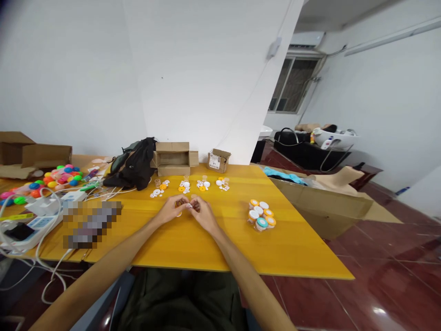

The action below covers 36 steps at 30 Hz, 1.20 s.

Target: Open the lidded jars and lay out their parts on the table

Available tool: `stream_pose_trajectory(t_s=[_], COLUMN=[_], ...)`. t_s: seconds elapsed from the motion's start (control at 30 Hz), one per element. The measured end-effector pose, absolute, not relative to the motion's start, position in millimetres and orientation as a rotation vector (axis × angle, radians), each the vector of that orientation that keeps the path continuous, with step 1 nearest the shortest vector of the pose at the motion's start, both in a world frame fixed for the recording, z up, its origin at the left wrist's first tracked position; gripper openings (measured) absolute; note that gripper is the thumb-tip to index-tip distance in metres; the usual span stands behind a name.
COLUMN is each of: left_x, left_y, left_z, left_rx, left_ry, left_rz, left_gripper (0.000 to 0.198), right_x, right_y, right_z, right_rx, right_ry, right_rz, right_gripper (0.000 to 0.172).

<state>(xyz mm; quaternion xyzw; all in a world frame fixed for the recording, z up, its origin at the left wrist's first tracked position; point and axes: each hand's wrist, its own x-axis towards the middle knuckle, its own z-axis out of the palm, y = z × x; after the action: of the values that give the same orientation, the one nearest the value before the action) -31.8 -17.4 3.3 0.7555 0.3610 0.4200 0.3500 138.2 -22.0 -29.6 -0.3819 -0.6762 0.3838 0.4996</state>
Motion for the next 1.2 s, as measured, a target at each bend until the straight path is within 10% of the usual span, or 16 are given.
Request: stream_pose_trajectory(t_s=[1.2], left_x=[-34.2], left_y=[-7.6], left_z=[1.2], left_rx=[1.444], left_ry=[0.674], left_rz=[1.033], left_gripper=[0.038], right_x=[148.0], right_y=[-21.4], right_z=[-22.4], right_rx=[-0.951], right_ry=[-1.626], right_rz=[1.097], right_gripper=[0.054])
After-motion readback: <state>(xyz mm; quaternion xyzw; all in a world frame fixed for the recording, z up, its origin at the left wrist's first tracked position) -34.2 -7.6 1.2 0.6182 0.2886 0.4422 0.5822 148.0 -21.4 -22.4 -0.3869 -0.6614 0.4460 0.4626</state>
